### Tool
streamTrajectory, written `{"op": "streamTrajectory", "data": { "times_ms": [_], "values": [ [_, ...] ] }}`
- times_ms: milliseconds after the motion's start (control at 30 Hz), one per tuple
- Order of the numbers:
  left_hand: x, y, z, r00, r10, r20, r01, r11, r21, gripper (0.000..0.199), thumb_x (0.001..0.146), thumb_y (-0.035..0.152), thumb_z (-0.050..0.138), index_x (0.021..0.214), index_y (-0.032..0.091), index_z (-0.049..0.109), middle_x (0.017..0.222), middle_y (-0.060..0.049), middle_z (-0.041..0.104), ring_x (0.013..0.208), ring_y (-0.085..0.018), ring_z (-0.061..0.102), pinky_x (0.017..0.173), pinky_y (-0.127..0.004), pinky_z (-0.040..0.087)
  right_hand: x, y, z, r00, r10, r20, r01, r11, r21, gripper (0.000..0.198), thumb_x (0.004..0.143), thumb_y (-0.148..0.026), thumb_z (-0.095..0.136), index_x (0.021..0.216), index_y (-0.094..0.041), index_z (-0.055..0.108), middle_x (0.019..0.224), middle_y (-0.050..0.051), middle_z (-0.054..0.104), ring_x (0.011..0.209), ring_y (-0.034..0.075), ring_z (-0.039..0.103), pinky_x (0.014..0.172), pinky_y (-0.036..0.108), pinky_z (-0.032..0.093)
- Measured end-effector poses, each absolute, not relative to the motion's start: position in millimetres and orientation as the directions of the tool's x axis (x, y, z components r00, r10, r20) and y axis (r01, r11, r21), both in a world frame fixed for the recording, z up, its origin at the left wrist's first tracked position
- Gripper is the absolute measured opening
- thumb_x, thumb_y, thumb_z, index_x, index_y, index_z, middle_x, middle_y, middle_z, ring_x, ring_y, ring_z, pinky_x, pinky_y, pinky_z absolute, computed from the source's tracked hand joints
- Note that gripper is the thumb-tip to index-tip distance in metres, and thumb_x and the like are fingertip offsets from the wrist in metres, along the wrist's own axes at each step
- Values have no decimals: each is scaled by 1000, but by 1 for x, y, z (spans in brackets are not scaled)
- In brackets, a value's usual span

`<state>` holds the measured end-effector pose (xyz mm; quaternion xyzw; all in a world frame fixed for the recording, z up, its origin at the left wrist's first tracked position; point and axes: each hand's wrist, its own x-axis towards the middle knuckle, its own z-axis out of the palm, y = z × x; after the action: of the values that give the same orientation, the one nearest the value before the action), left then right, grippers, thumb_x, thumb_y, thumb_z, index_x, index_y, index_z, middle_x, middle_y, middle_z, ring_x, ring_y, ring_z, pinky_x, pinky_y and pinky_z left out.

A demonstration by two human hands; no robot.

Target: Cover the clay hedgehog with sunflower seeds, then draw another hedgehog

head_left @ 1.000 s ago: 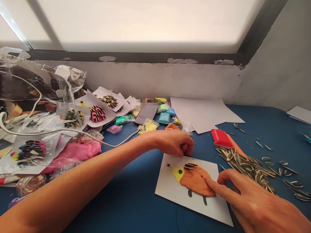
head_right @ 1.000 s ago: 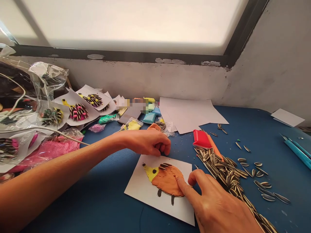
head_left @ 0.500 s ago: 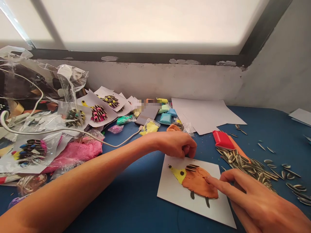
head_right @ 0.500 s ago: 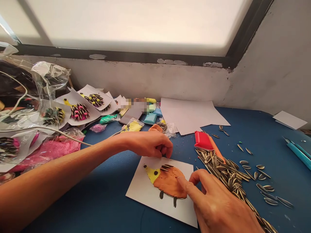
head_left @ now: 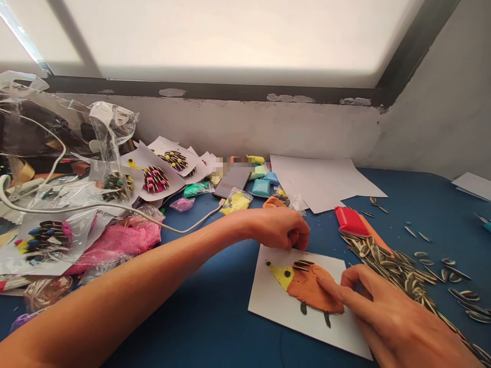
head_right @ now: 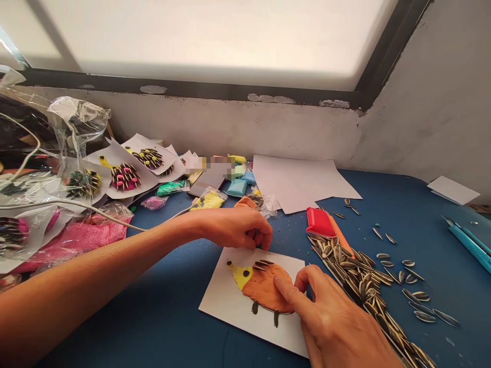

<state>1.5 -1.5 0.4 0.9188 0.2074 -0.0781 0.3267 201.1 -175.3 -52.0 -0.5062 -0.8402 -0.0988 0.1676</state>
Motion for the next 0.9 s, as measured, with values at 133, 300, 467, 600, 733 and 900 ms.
{"op": "streamTrajectory", "data": {
  "times_ms": [133, 300, 467, 600, 733, 900],
  "values": [
    [1, -2, 2, 899, 324, -295, 438, -692, 574, 31, 79, -1, 54, 100, 15, 70, 87, 1, 65, 75, -10, 57, 58, -18, 40, 206, -173, -45, -428, 814, 394, 875, 482, -47, 39, 98, -17, 40, 126, -29, 64, 95, 4, 61, 68, 10, 66, 56, 15, 52],
    [1, -2, 2, 900, 334, -281, 436, -693, 573, 33, 78, -1, 54, 103, 14, 68, 90, 0, 67, 76, -10, 58, 59, -18, 41, 213, -175, -44, -433, 814, 388, 888, 459, 28, 43, 99, -15, 36, 124, -31, 66, 95, 4, 63, 67, 10, 68, 47, 14, 49],
    [2, -1, 0, 899, 339, -277, 437, -709, 554, 32, 78, 1, 55, 102, 16, 68, 88, 1, 67, 77, -11, 57, 57, -19, 38, 212, -181, -51, -457, 815, 355, 886, 451, 105, 48, 93, -10, 36, 125, -31, 66, 98, 6, 63, 65, 11, 67, 45, 16, 48],
    [2, -3, 1, 904, 328, -273, 427, -721, 546, 34, 77, 0, 53, 102, 17, 68, 87, 2, 64, 76, -11, 56, 56, -19, 36, 208, -185, -56, -450, 802, 393, 889, 445, 110, 54, 87, -6, 39, 128, -31, 65, 97, 5, 62, 63, 10, 64, 47, 16, 47],
    [2, -4, 3, 900, 334, -280, 435, -725, 534, 34, 78, 0, 50, 102, 17, 68, 88, 1, 65, 76, -11, 55, 57, -20, 36, 207, -187, -60, -439, 793, 422, 895, 430, 122, 58, 83, -3, 39, 129, -29, 65, 95, 5, 63, 62, 10, 63, 44, 15, 41],
    [2, -4, 3, 901, 333, -278, 433, -737, 520, 34, 78, 1, 50, 101, 17, 69, 88, 1, 66, 77, -11, 55, 58, -20, 36, 210, -186, -58, -452, 794, 406, 887, 450, 106, 57, 87, -5, 39, 132, -31, 63, 96, 5, 63, 64, 10, 65, 48, 15, 46]
  ]
}}
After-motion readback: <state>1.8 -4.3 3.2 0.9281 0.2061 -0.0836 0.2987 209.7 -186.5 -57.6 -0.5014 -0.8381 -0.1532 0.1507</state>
